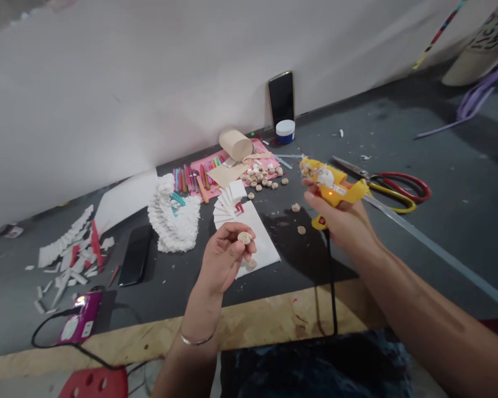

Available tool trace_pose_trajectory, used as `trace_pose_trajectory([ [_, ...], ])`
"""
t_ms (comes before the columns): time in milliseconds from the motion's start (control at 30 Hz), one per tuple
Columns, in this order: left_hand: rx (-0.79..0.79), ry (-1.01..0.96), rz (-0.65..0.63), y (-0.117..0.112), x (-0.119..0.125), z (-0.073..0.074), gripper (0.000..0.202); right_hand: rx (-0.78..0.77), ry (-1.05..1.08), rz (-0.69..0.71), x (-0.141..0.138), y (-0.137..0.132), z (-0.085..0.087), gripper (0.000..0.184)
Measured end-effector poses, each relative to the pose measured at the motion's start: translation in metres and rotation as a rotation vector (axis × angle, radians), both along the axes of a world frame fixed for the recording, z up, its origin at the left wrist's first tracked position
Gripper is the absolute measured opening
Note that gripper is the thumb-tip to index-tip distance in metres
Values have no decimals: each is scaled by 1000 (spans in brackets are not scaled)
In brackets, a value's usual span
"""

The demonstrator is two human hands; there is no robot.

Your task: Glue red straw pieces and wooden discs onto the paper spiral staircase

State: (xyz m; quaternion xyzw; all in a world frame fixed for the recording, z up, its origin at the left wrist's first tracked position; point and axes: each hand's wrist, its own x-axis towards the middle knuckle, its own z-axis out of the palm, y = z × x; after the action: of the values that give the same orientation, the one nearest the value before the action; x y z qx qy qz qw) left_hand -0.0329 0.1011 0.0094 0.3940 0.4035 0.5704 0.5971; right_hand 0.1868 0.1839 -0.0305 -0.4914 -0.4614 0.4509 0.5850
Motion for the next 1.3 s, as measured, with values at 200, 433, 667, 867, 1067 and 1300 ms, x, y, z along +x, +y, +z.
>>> trace_pose_trajectory([
  [200, 22, -53, 66, 0, -7, 1, 32, -62, -89, 38, -6, -19, 16, 35],
  [433, -76, -162, 22, -2, -7, 10, 35, -25, -18, 450, -2, -32, 21, 35],
  [667, -176, -188, -24, -2, -1, 9, 32, -75, -82, 662, -13, -52, 29, 34],
  [867, -146, -201, 0, -2, 0, 3, 31, 181, -291, 743, -15, -53, 33, 26],
  [1067, -154, -194, 102, 0, 0, 4, 31, 337, -391, 773, -14, -54, 18, 22],
  [1300, -127, -202, 119, 1, 1, 4, 32, 489, -377, 728, -19, -52, 19, 23],
])
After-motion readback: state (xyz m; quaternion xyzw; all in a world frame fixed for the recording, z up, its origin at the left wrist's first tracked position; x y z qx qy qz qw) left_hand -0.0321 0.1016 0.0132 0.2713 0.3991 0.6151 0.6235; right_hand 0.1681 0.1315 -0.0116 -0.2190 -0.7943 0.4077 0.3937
